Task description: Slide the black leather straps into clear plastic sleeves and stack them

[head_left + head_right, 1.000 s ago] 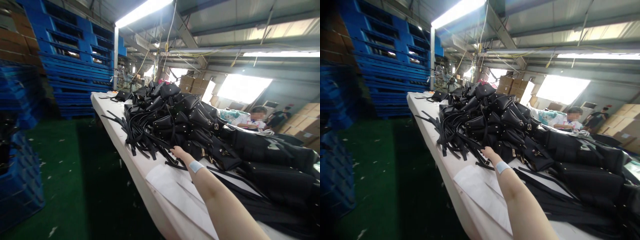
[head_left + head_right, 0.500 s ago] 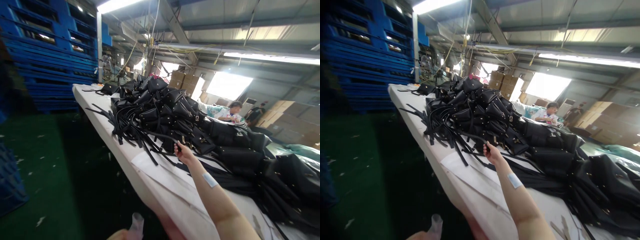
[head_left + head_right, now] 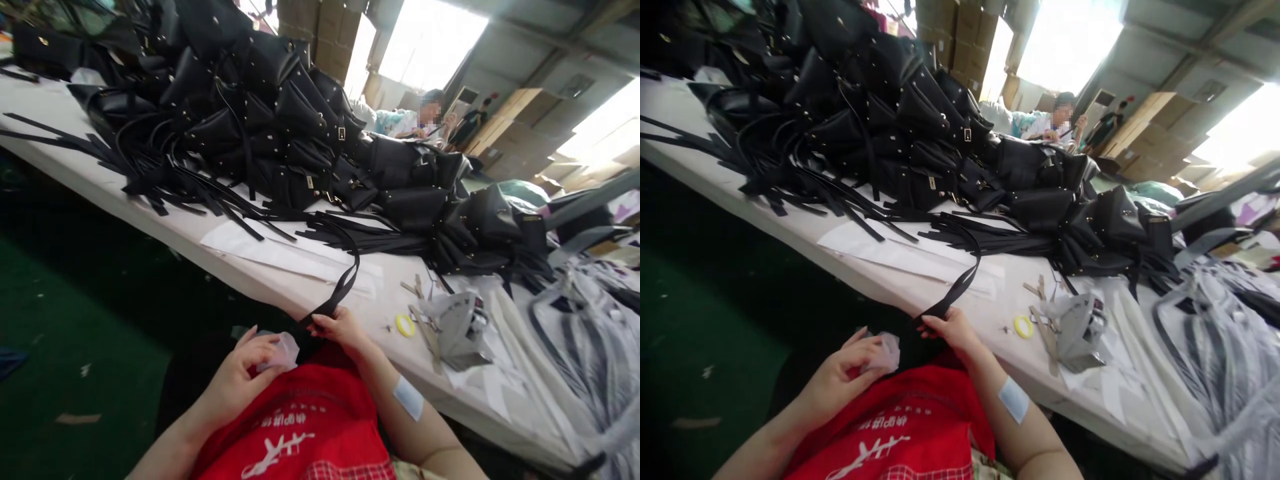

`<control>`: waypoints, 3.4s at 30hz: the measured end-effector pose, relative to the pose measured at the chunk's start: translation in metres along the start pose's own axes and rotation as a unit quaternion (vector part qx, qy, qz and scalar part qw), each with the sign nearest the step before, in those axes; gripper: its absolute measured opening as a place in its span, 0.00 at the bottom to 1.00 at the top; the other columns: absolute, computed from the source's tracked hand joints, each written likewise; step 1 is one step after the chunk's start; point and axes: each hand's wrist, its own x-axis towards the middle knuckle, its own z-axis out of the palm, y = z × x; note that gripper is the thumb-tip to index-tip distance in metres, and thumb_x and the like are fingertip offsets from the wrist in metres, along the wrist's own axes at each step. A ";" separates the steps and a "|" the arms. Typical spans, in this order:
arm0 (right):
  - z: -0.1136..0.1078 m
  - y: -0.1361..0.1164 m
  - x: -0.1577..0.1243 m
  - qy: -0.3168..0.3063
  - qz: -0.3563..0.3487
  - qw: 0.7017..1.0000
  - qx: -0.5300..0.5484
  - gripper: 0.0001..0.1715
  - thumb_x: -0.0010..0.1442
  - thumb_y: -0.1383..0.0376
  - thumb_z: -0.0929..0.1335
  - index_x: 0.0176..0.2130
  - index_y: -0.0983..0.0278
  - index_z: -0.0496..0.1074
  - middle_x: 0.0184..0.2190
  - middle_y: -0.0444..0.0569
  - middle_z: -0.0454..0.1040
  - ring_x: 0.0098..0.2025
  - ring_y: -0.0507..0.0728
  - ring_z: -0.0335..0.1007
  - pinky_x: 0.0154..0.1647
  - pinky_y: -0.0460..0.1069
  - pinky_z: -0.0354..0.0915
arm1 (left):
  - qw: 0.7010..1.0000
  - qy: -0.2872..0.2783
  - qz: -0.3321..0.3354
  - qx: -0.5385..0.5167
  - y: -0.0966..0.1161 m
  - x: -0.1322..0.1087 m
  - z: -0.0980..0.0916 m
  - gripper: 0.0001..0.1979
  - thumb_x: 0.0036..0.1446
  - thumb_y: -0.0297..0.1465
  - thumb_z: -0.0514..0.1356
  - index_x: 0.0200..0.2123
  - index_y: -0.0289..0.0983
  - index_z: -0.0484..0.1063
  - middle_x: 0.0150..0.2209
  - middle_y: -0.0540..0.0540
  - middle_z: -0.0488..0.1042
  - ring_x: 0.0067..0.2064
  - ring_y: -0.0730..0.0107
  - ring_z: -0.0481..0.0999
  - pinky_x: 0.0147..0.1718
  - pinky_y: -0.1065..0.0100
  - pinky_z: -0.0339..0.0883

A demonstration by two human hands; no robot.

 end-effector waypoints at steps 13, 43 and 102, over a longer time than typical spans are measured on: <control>0.016 0.030 -0.037 -0.049 -0.097 0.981 -0.161 0.30 0.67 0.46 0.61 0.33 0.66 0.76 0.35 0.49 0.76 0.38 0.56 0.69 0.44 0.52 0.67 | 0.991 -0.048 0.026 0.121 0.021 0.014 0.036 0.11 0.59 0.36 0.60 0.32 0.43 0.83 0.34 0.45 0.84 0.45 0.57 0.80 0.56 0.58 0.68; 0.031 0.029 0.004 -0.081 0.087 0.930 0.348 0.29 0.46 0.54 0.79 0.46 0.64 0.77 0.25 0.40 0.72 0.21 0.46 0.64 0.23 0.43 0.58 | 0.830 0.068 -0.384 -0.400 0.014 0.006 0.015 0.20 0.25 0.34 0.81 0.26 0.33 0.83 0.27 0.43 0.82 0.29 0.66 0.80 0.32 0.71 0.77; 0.007 -0.018 -0.035 0.138 -0.085 0.987 0.000 0.23 0.52 0.49 0.73 0.33 0.66 0.82 0.25 0.50 0.79 0.25 0.54 0.71 0.24 0.47 0.66 | 0.980 -0.038 -0.158 -0.118 0.005 -0.004 0.007 0.14 0.52 0.41 0.68 0.38 0.39 0.85 0.39 0.40 0.84 0.40 0.54 0.81 0.42 0.63 0.74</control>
